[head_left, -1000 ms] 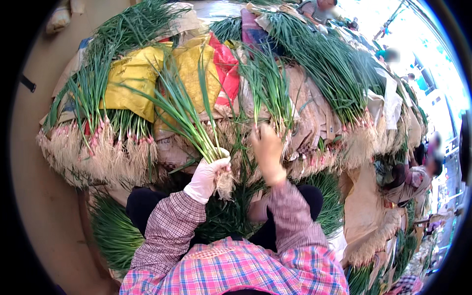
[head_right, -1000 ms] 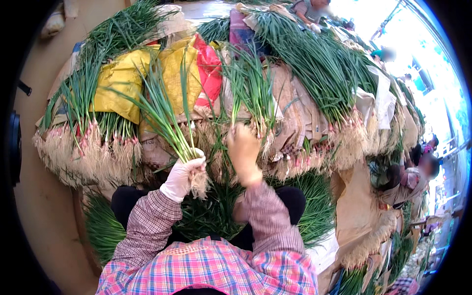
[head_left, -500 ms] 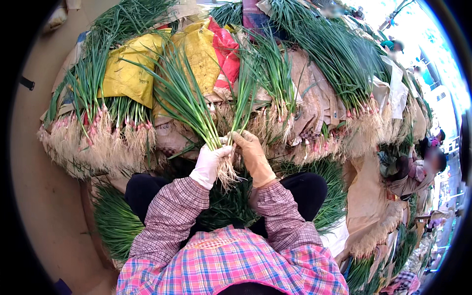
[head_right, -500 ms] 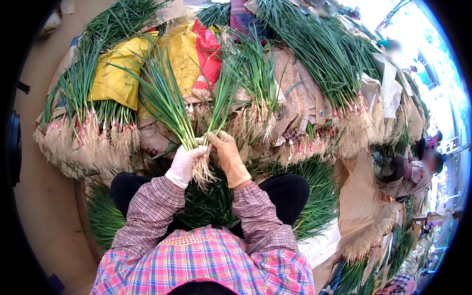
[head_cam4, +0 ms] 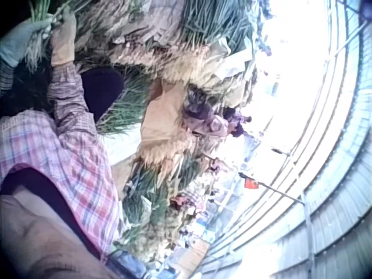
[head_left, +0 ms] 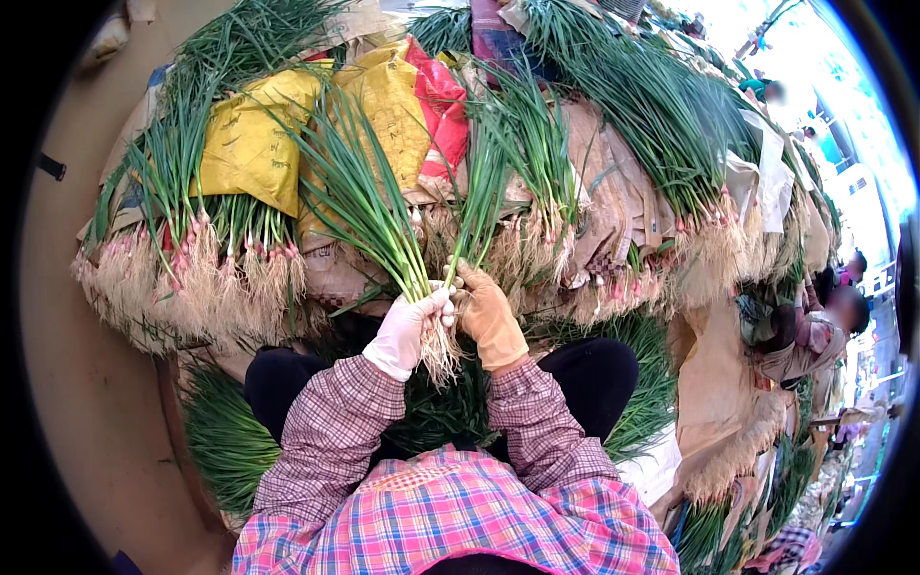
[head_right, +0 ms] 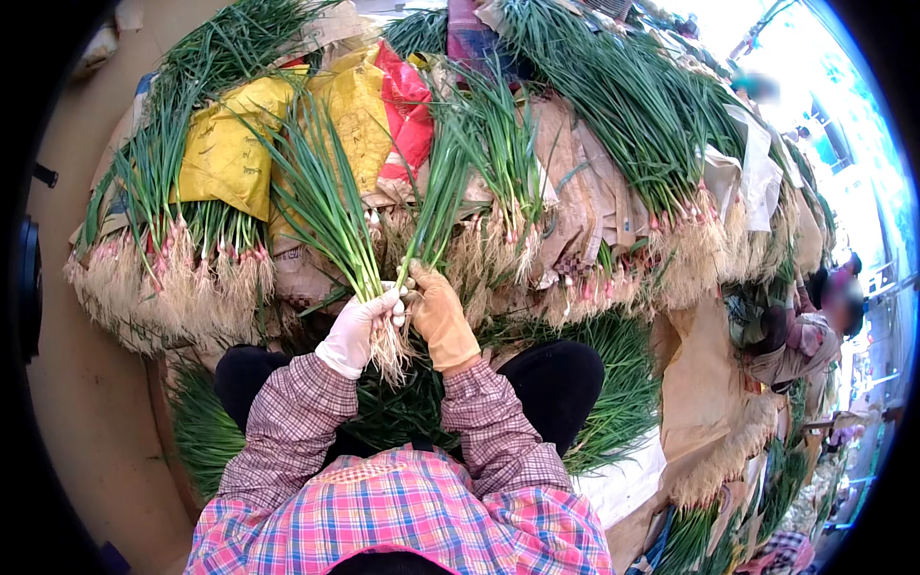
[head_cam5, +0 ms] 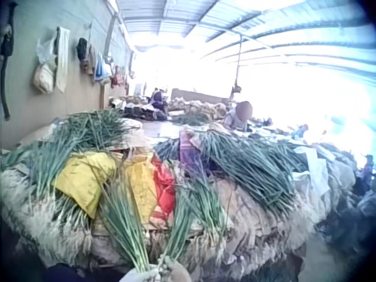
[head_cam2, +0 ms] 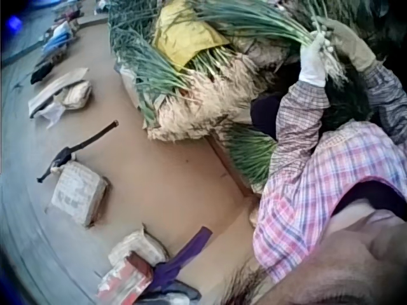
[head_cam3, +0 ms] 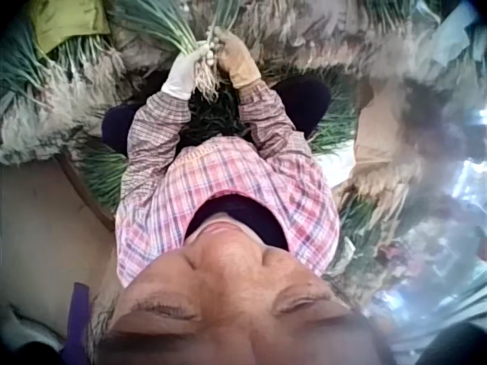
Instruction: The person sorts green onions by hand, peeling outer leaves and placing them into a bundle.
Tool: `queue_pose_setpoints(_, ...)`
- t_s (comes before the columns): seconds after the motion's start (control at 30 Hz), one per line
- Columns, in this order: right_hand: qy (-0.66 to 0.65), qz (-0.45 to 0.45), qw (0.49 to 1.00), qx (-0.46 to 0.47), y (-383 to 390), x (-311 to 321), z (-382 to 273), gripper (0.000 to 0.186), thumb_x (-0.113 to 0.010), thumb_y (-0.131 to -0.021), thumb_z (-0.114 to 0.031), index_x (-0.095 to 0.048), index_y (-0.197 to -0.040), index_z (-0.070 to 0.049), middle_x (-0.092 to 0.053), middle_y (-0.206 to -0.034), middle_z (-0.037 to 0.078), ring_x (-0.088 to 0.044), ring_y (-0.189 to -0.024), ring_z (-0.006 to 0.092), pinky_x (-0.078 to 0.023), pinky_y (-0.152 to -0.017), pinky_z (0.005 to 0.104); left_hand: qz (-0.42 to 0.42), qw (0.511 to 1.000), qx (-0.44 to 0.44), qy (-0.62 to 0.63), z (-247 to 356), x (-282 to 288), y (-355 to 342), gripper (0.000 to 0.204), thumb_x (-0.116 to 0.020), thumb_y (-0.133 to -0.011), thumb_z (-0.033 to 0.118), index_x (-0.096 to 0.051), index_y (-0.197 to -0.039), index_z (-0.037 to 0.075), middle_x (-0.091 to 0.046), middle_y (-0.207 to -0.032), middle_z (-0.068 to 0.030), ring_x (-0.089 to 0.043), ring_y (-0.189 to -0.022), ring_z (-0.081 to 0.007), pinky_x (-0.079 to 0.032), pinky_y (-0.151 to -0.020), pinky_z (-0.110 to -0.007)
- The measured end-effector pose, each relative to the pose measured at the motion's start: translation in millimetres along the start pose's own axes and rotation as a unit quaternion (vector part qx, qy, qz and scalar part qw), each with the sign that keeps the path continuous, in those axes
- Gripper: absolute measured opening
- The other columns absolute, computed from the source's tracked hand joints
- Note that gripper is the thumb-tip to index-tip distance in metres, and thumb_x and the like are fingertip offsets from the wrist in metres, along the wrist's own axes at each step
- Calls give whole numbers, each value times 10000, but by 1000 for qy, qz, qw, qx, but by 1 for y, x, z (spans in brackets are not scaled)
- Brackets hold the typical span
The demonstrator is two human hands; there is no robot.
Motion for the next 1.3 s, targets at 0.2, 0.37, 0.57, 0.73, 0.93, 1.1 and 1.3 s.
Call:
queue_pose_setpoints(0.2,59,178,971,150,-2,13,-18,185,-498,-924,-219,-507,-911,-34,-426,-609,-25,-358,-437,72,-328,-357,230,45,997,-58,-27,-3,8,0,129,-583,-840,38,-533,-957,14,-573,-719,-48,-556,-610,-128,-471,-553,-233)
queue_pose_setpoints(0.37,201,124,954,183,-3,7,-39,246,-547,-890,-315,-483,-912,-78,-476,-689,-24,-414,-509,52,-354,-409,161,117,985,-96,-84,-4,21,2,138,-611,-809,27,-520,-912,45,-546,-689,-29,-549,-588,-122,-459,-522,-237)
queue_pose_setpoints(0.57,188,95,964,163,-19,1,-20,55,-553,-878,-101,-568,-889,-49,-532,-706,-24,-413,-514,59,-356,-434,189,147,974,-109,-135,-22,25,-2,173,-615,-785,-9,-533,-919,63,-571,-720,-11,-519,-520,-102,-420,-463,-211)
queue_pose_setpoints(0.73,-10,67,995,75,-23,21,-17,73,-507,-901,-98,-486,-871,-36,-477,-656,1,-371,-465,68,-333,-392,195,18,1000,-8,-23,-24,-1,4,129,-587,-822,15,-528,-930,53,-536,-720,-5,-490,-527,-100,-400,-464,-223)
queue_pose_setpoints(0.93,716,97,551,418,12,-27,-62,542,-689,-746,-443,-492,-1043,-35,-498,-876,83,-531,-764,197,-472,-677,314,-65,993,-76,60,37,-32,34,83,-566,-852,63,-527,-924,74,-491,-682,10,-459,-502,-64,-333,-417,-177)
queue_pose_setpoints(1.1,797,317,402,321,12,13,-159,228,-630,-808,-168,-535,-960,-28,-525,-862,122,-578,-764,274,-472,-632,374,-209,947,-169,175,68,-33,32,168,-548,-887,133,-461,-1020,79,-451,-758,-8,-442,-558,-73,-360,-475,-215)
queue_pose_setpoints(1.3,735,106,486,461,51,-31,-73,127,-593,-831,-170,-582,-905,-68,-604,-817,101,-607,-672,261,-480,-603,351,-250,932,-179,191,72,-41,32,126,-515,-908,131,-462,-1008,76,-421,-742,-2,-414,-538,-71,-370,-490,-220)
Point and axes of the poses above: each hand's wrist, its own y-axis away from the middle knuckle, its own x-axis out of the back of the hand, z = x × y, the point moved 7 cm from there along -y, towards the middle knuckle
